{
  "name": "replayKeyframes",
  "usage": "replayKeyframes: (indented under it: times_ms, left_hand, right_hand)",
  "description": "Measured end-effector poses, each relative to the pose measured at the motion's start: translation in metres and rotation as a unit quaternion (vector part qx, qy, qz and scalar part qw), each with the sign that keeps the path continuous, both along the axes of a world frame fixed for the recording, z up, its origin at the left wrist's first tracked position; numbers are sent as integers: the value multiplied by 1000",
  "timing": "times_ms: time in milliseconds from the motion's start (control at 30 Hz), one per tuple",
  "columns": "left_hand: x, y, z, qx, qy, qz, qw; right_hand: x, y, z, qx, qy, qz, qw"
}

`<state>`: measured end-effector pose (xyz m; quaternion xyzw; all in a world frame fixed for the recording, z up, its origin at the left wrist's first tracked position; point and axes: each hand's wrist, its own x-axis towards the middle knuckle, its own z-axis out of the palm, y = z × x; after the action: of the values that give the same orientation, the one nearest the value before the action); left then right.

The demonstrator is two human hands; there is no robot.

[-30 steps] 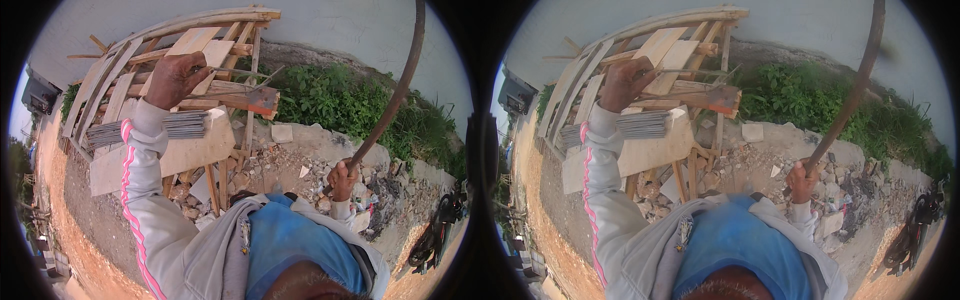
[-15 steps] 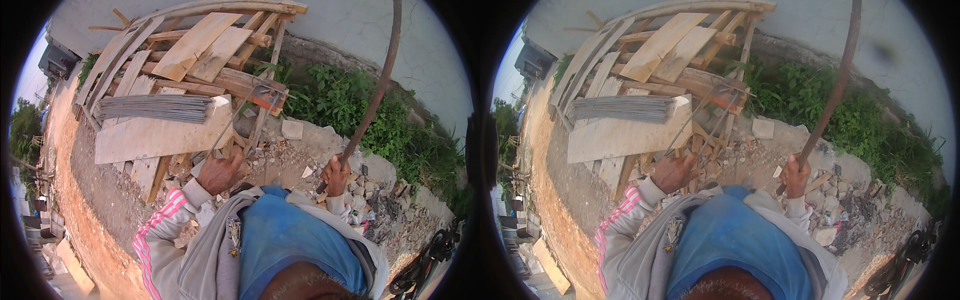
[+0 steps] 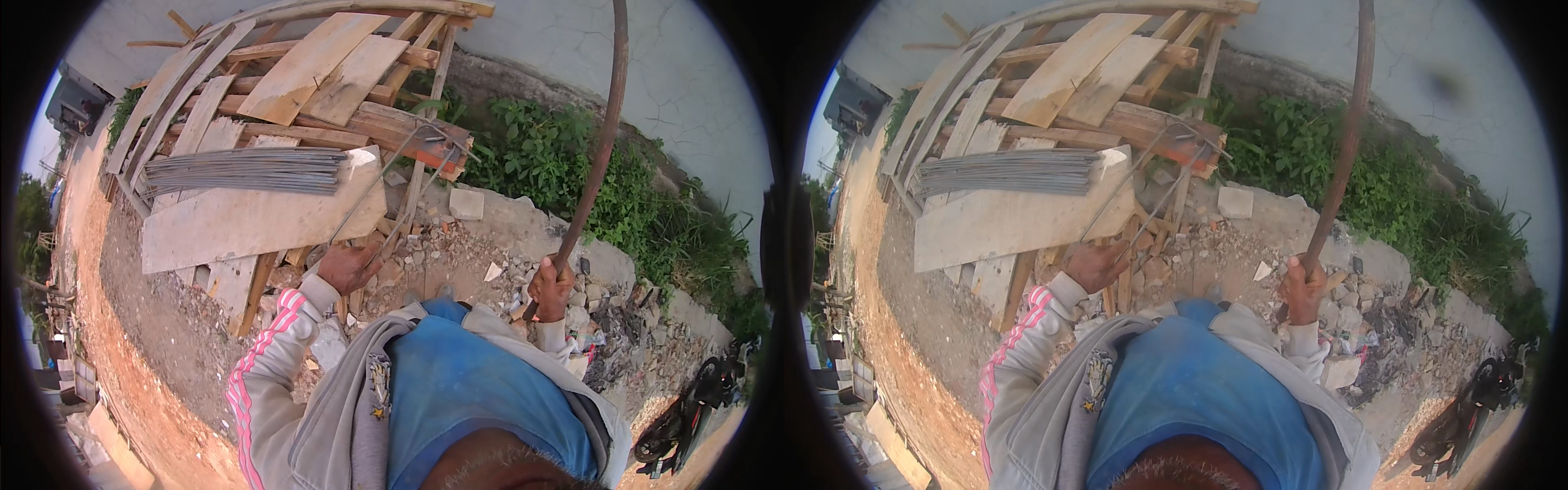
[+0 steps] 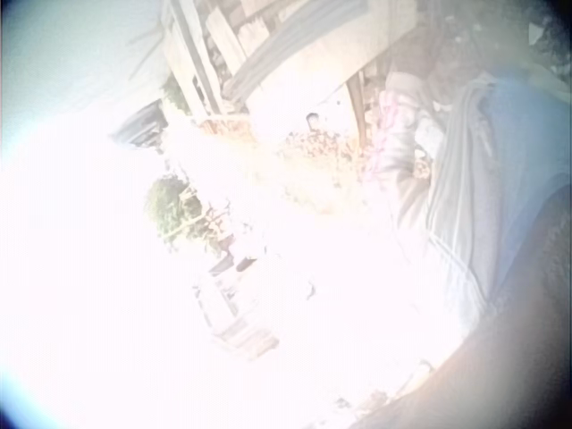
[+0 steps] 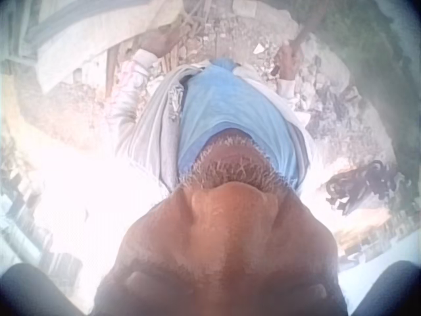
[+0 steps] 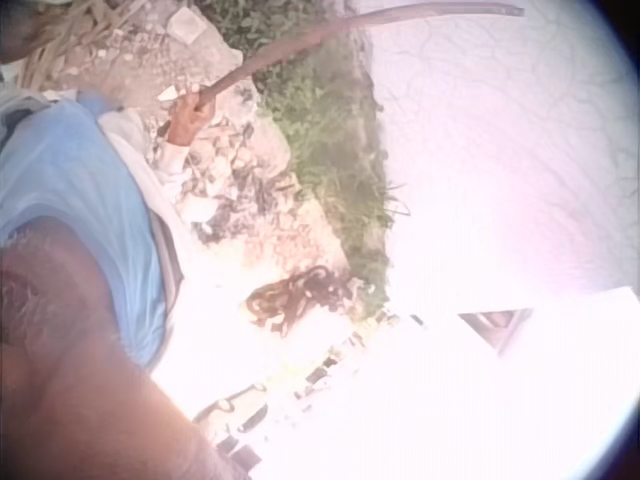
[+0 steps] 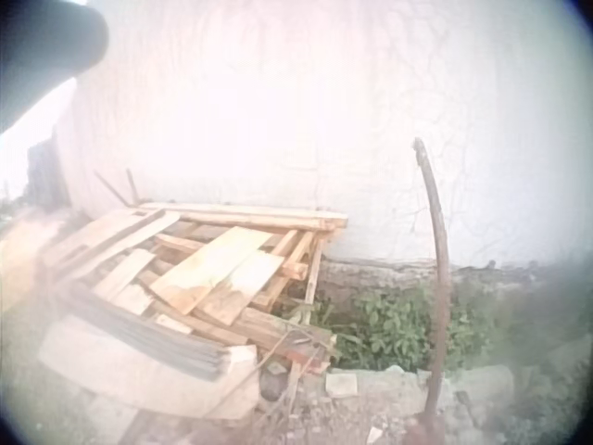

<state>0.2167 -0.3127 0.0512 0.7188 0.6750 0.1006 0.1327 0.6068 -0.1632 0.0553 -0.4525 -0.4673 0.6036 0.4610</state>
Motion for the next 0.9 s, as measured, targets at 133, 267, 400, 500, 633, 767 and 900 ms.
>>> replayKeyframes:
  times_ms: [133,267,400,500,633,767,900]
  left_hand:
    - [7,-1,-7,13,10,18,1000]
    - [-1,2,-13,-3,-6,16,1000]
    - [-3,1,-15,15,-15,1,1000]
    - [-2,3,-13,25,-15,1,1000]
    - [0,4,-16,6,-25,13,1000]
    - [-1,1,-18,25,-38,21,999]
    - [2,3,-9,23,20,26,999]
  right_hand:
    - [-8,-8,-3,38,13,-9,999]
    - [-23,-10,14,94,-25,-8,995]
    - [-28,0,43,143,-104,-72,982]
    - [-9,-1,40,135,-142,-38,980]
    - [15,6,13,85,-116,10,990]
    - [4,31,20,164,-235,13,958]
    - [44,72,-2,177,-346,98,916]
